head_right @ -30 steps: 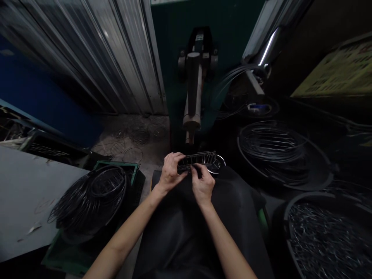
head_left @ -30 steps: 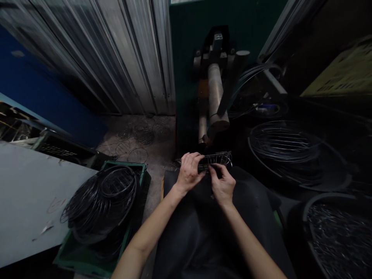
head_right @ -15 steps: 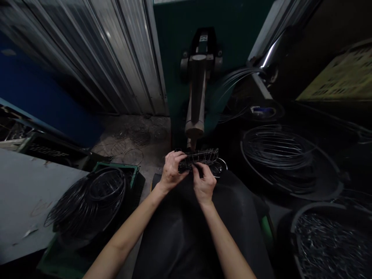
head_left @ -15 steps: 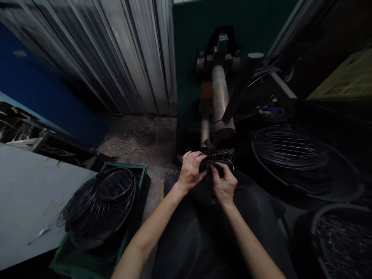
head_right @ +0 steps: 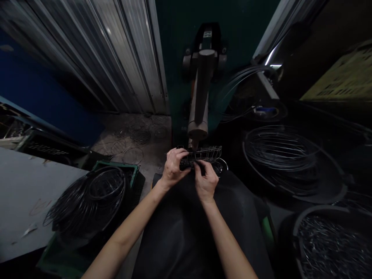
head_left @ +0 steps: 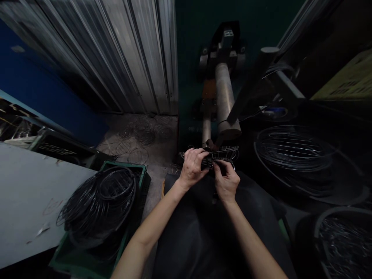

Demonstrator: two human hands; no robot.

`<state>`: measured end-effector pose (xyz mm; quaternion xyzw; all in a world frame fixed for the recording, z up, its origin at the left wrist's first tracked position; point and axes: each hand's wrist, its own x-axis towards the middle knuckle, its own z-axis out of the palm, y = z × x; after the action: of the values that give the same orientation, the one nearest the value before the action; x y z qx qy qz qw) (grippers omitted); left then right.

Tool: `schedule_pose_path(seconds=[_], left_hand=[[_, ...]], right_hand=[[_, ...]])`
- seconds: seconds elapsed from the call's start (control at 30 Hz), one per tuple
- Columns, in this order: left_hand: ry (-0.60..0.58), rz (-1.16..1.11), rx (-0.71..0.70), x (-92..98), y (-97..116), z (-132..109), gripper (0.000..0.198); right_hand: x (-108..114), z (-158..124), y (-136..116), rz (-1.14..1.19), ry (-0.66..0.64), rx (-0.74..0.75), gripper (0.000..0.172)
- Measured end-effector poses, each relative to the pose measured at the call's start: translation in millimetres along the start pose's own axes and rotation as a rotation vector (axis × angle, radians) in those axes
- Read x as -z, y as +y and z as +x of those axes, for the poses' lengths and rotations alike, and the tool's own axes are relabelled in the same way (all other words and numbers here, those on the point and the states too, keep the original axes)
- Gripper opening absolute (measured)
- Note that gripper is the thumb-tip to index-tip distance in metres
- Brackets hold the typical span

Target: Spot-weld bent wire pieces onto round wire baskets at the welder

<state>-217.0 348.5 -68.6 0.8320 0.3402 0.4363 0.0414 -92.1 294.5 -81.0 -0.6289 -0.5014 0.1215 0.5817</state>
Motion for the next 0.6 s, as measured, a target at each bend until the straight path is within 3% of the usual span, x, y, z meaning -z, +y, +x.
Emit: schedule_pose_path(seconds=[0.6], left_hand=[[0.034,0.022,-0.049,1.2,-0.3,5.0,0.049]], right_hand=[[2.3,3.6,-3.6,-0.049,0.015,0.162,0.021]])
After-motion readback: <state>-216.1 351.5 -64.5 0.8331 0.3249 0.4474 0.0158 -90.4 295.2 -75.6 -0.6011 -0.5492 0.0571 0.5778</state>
